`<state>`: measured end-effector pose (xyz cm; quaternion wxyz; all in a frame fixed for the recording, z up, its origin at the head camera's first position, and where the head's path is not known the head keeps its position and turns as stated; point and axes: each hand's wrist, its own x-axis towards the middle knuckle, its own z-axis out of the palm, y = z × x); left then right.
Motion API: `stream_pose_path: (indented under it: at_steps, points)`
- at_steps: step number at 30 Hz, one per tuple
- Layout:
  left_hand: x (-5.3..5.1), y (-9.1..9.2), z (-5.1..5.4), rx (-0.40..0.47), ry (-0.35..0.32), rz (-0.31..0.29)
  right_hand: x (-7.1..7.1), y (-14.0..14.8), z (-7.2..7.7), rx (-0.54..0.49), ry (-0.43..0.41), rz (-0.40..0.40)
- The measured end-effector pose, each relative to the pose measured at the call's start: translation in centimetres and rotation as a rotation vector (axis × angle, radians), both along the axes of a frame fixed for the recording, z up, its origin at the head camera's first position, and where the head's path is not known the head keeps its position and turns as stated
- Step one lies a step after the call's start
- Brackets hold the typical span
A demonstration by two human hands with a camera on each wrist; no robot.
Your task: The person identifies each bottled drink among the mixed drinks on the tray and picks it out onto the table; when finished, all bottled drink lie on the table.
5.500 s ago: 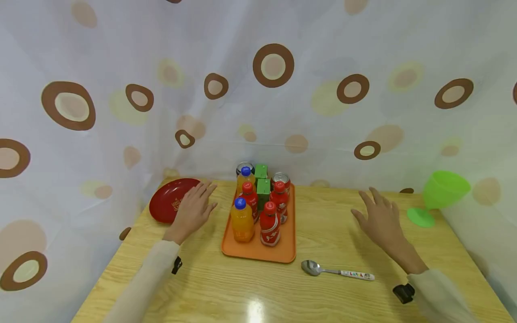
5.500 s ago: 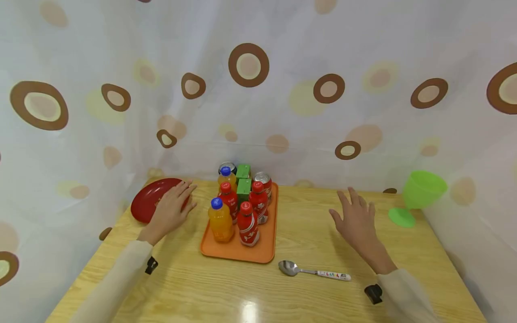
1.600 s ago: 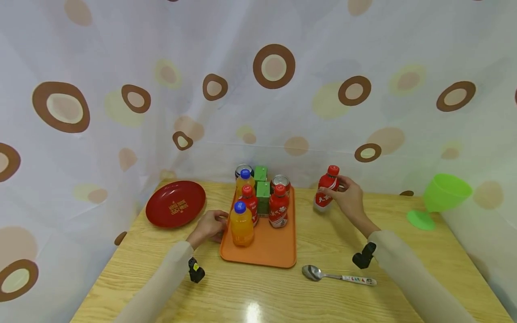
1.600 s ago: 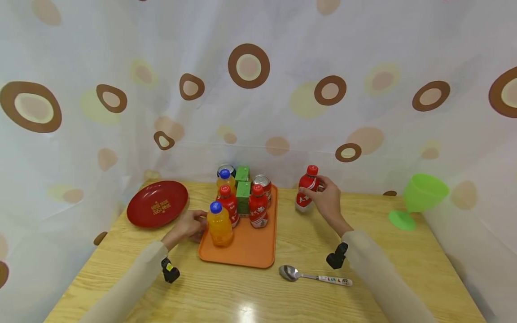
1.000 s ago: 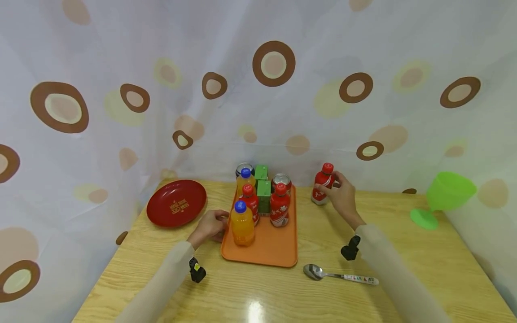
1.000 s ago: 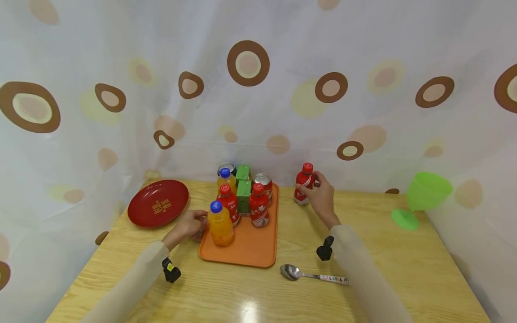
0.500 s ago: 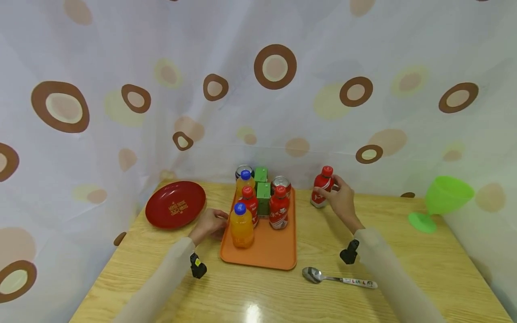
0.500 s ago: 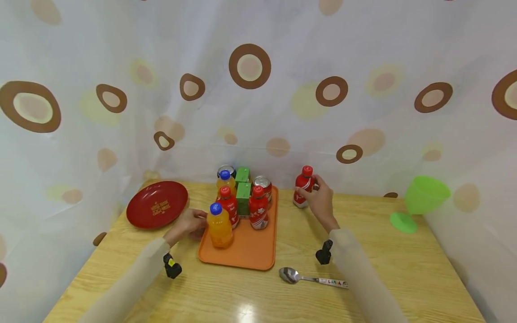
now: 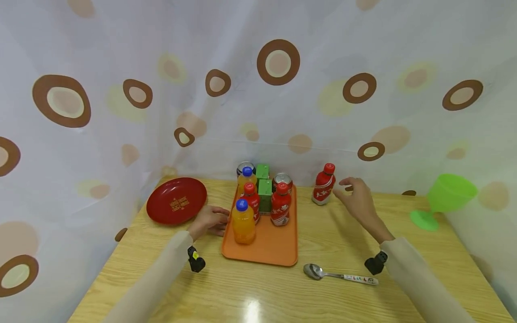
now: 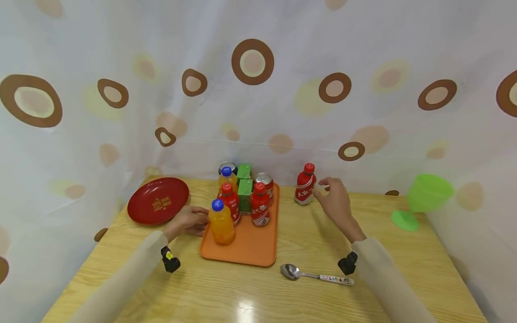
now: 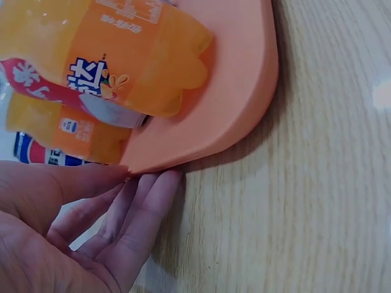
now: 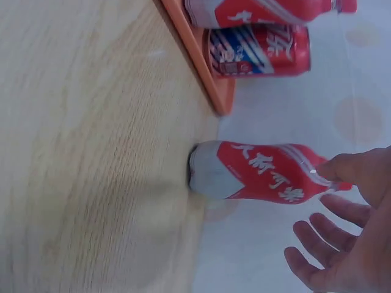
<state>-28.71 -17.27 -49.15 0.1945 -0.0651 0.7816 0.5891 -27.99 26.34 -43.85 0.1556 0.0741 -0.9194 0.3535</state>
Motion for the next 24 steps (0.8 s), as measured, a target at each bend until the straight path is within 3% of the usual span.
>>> stream_pose_path:
  at_steps: [4, 7, 18, 21, 24]
  points:
    - [0.3, -0.6, 0.2, 0.028, -0.041, -0.008, 2.0, -0.6, 0.3, 0.006, 0.076, 0.077]
    - [0.4, -0.7, 0.1, 0.053, -0.052, -0.012, 2.9, -1.2, 0.3, -0.031, 0.061, 0.129]
    - [0.4, -1.0, 0.0, 0.102, -0.043, -0.042, 4.4, -5.0, -0.6, -0.278, -0.241, 0.288]
    - [0.6, -0.7, 0.0, 0.066, -0.001, -0.050, 5.1, -6.3, -1.2, -0.347, -0.327, 0.357]
    - [1.0, -0.4, -0.2, -0.019, 0.094, -0.059, 5.7, -7.5, -1.7, -0.397, -0.384, 0.403]
